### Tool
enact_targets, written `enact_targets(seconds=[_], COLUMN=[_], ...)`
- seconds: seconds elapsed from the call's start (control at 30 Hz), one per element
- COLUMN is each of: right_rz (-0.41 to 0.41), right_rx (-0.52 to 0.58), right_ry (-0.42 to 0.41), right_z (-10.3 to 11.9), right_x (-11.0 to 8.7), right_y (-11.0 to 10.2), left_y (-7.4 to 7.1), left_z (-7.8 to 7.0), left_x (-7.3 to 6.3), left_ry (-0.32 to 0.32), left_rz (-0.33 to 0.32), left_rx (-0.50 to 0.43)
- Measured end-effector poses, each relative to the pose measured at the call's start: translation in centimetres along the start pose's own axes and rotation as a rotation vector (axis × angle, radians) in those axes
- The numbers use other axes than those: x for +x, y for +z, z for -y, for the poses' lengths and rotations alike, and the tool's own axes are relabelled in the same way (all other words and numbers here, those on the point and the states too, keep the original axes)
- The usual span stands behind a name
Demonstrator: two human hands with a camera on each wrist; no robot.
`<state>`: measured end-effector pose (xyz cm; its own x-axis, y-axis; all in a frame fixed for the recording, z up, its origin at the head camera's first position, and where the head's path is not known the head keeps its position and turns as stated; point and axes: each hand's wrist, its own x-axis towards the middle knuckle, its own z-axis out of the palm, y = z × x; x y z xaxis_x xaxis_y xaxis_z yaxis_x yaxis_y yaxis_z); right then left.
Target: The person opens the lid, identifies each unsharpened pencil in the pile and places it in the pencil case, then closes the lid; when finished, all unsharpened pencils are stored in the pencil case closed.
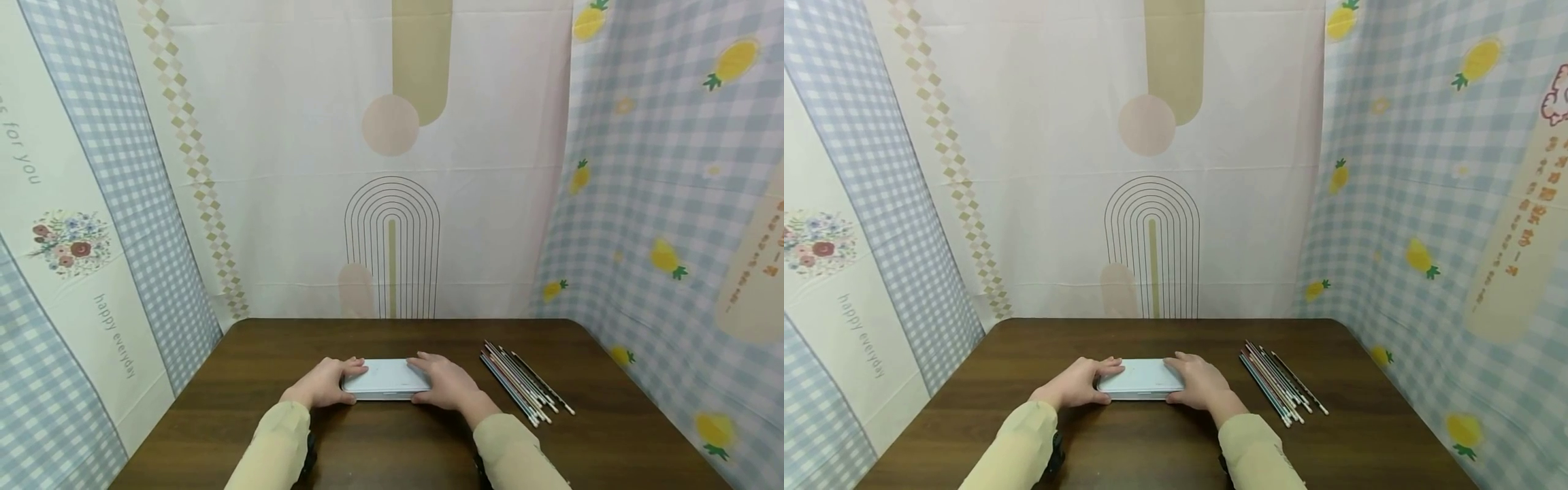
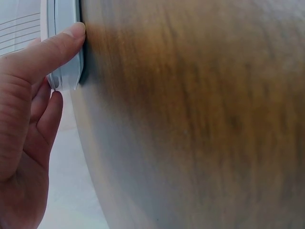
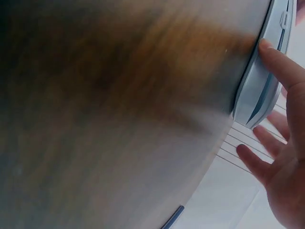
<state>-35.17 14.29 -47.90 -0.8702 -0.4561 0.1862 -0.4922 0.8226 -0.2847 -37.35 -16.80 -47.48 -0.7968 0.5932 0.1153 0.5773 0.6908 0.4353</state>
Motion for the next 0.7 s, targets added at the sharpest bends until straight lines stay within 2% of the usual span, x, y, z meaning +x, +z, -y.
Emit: enact_targets(seconds=[0.17,0.3,0.57,0.7], right_rz=[0.021,0.030,0.014,0.034], right_rx=[0.119,0.165,0.245,0.292], right_ry=[0.081,0.147,0.180,0.203], right_z=[-0.3,-0.6,-1.5,-1.5], right_x=[0.0,-0.1,-0.1,-0.1], right_y=[0.1,0.3,0.1,0.0], left_y=[0.3,0.6,0.4,0.2], left_z=[0.4,0.7,0.7,0.4], left_x=[0.0,-0.2,-0.2,-0.3], left_ry=[-0.002,0.001,0.009,-0.013], left_rz=[-0.014,-0.022,-0.048,-0.048], left_rx=[-0.023,-0.060,-0.053,-0.062])
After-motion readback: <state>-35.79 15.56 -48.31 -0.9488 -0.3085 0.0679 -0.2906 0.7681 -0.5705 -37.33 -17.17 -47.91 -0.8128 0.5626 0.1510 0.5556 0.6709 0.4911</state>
